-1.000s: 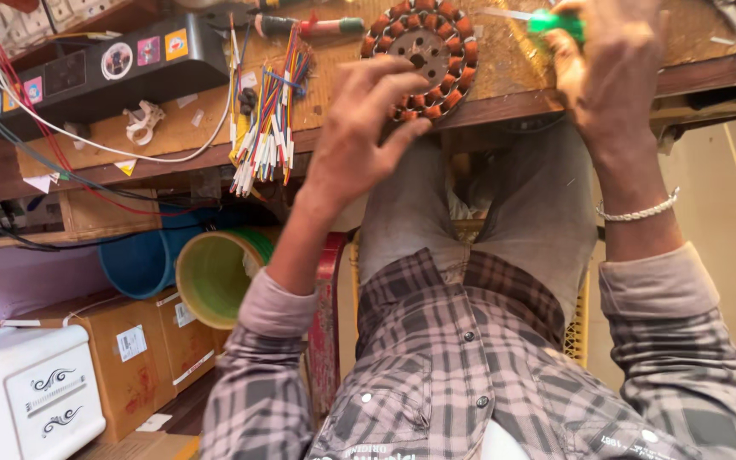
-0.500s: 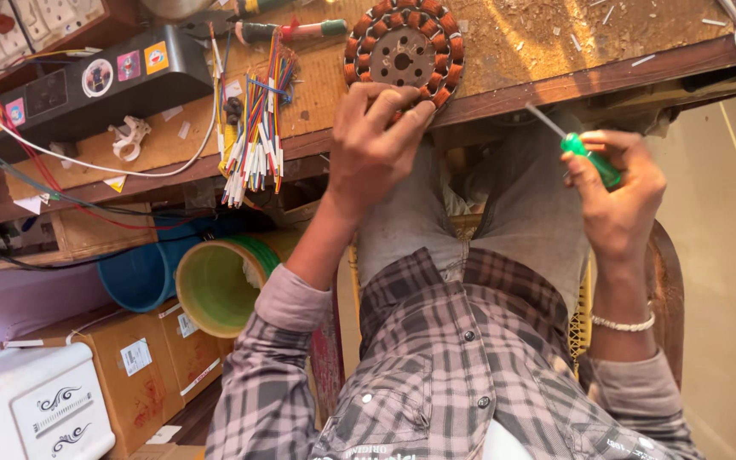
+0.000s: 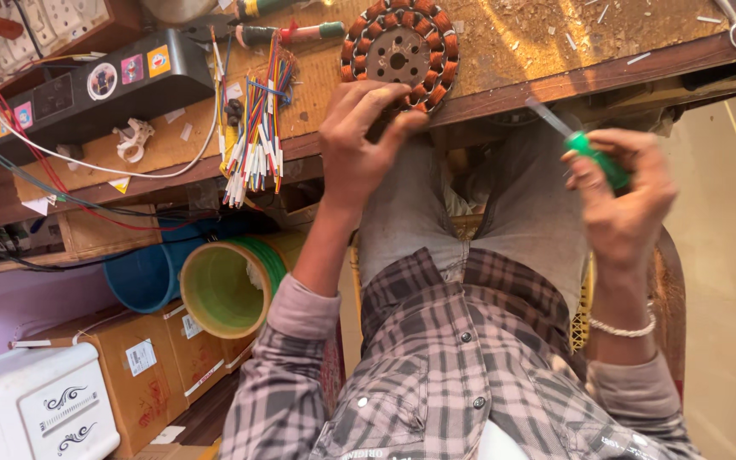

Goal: The person assembles a circular electrical component by inserting small white insulating pieces into slots around the copper-wound stator. They use scissors to trim the pieces and a screwdriver to press them into place, repeating the process for multiple slots.

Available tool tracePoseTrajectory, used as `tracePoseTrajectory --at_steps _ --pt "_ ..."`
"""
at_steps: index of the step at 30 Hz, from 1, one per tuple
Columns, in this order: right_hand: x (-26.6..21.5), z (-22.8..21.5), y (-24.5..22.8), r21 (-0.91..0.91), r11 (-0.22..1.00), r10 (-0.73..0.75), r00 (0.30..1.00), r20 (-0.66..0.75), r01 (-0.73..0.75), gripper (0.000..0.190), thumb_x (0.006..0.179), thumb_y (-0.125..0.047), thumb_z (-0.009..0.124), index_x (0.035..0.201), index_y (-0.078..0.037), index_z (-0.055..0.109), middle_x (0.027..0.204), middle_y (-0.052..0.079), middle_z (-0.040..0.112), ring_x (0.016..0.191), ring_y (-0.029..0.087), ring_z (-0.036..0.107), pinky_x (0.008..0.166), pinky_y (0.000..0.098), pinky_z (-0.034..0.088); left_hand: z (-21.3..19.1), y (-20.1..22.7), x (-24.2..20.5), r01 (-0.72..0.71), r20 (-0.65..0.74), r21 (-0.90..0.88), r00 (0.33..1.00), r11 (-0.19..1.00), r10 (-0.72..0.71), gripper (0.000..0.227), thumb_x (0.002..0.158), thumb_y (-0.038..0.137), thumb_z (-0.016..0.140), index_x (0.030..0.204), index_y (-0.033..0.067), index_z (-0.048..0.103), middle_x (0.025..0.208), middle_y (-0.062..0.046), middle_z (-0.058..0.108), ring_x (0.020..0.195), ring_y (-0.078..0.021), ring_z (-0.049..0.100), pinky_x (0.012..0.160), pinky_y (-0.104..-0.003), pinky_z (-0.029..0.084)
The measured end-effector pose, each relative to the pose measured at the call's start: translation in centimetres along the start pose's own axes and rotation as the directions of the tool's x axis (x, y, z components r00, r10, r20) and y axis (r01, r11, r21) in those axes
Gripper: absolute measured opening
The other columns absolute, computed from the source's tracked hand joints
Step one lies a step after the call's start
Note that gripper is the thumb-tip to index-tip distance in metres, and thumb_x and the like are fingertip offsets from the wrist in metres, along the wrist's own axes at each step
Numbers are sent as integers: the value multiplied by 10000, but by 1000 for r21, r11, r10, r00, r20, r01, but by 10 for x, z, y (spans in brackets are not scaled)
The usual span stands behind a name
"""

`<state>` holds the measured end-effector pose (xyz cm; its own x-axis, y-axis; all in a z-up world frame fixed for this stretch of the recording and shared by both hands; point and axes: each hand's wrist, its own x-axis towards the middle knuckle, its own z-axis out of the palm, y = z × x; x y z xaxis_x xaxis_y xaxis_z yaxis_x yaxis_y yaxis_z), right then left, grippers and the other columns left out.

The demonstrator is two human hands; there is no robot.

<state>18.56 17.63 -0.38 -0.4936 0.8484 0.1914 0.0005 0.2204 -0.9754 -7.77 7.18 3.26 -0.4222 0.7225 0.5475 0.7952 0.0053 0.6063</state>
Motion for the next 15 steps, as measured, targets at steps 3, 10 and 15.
tracePoseTrajectory --at_steps 3,10,15 --pt "14 -9 -9 -49 999 17 998 -58 -20 252 1143 -102 754 1254 29 570 1066 128 703 922 143 692 787 251 581 0 4 -3 5 7 161 1000 987 -6 365 838 331 873 1092 99 752 1042 -37 676 992 -243 618 874 -386 533" --pt "17 -11 -14 -38 999 31 995 -99 -35 302 1093 -135 764 1265 16 567 1049 121 702 930 143 703 777 245 580 5 10 0 0 -51 380 998 925 21 238 868 280 862 1053 159 775 1049 28 662 1027 -229 587 897 -394 507" --pt "1 -14 6 -2 998 61 995 -83 -61 271 1150 -106 762 1260 58 576 1106 146 713 991 157 714 829 254 597 9 13 -2 -32 -7 417 999 908 39 208 902 267 847 1054 151 767 1138 60 701 1030 -225 610 903 -385 512"
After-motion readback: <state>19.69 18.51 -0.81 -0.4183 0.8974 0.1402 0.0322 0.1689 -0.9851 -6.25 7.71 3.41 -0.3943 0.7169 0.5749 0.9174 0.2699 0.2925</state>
